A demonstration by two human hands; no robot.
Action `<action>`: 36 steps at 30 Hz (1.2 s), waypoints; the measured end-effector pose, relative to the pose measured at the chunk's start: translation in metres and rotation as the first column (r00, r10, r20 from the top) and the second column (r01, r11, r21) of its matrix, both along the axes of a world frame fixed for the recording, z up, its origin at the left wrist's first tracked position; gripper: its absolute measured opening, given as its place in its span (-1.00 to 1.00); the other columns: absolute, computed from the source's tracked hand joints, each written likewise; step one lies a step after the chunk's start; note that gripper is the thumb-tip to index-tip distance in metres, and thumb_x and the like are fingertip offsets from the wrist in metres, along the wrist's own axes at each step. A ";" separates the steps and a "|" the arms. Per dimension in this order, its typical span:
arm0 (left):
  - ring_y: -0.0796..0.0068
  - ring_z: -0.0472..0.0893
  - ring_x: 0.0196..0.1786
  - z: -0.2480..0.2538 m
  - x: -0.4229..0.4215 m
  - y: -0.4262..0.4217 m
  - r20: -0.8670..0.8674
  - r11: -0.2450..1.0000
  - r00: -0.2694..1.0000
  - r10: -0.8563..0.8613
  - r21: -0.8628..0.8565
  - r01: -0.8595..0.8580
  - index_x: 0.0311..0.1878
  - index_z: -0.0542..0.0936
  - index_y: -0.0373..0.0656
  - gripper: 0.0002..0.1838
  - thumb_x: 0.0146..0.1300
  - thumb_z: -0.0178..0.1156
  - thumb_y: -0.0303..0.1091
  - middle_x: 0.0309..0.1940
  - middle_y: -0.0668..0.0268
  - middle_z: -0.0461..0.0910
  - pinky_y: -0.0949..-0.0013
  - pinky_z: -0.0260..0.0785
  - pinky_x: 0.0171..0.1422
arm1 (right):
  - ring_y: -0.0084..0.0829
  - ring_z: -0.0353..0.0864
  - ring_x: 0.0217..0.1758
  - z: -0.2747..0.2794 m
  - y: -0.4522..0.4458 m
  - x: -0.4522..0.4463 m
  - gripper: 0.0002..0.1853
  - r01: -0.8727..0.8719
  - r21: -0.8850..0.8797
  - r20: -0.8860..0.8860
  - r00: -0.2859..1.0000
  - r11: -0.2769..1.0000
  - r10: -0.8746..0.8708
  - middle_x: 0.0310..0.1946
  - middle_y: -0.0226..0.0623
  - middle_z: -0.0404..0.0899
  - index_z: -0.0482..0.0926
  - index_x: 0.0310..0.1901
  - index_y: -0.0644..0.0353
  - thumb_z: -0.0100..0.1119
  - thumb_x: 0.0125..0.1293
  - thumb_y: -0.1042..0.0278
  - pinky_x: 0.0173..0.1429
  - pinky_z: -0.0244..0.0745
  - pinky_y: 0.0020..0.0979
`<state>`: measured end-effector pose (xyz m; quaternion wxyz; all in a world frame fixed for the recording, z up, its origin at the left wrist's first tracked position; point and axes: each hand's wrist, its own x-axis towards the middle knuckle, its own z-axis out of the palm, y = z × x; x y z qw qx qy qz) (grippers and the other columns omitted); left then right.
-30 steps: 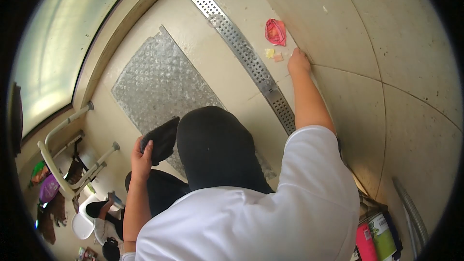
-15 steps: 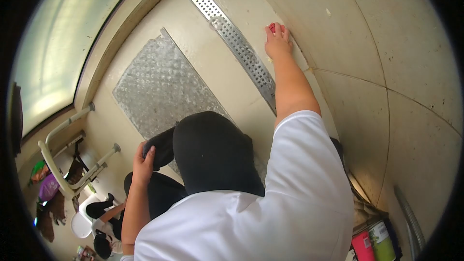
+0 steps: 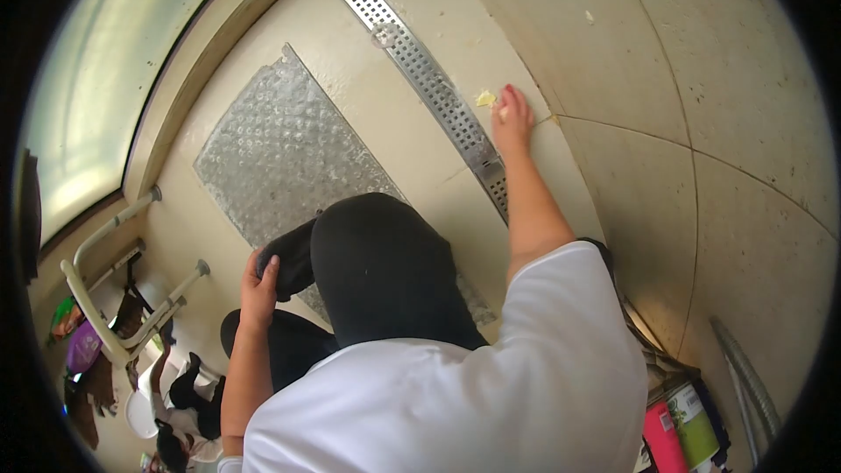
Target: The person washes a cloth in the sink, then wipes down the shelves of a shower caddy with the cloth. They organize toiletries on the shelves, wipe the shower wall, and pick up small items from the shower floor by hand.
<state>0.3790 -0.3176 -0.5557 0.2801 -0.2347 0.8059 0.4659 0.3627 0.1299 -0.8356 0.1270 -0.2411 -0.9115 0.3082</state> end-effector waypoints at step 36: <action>0.69 0.39 -0.30 -0.003 0.016 -0.014 0.018 0.997 0.999 -0.038 -0.060 0.039 -0.08 0.48 -0.18 -0.76 0.24 0.14 -0.29 -0.40 0.45 0.48 0.58 0.28 -0.16 | -0.25 0.41 0.09 0.086 -0.101 -0.082 -0.36 -0.044 -0.989 -0.056 0.995 -0.140 0.084 0.06 -0.15 0.35 0.15 0.20 0.20 0.09 0.03 0.64 0.13 0.39 -0.30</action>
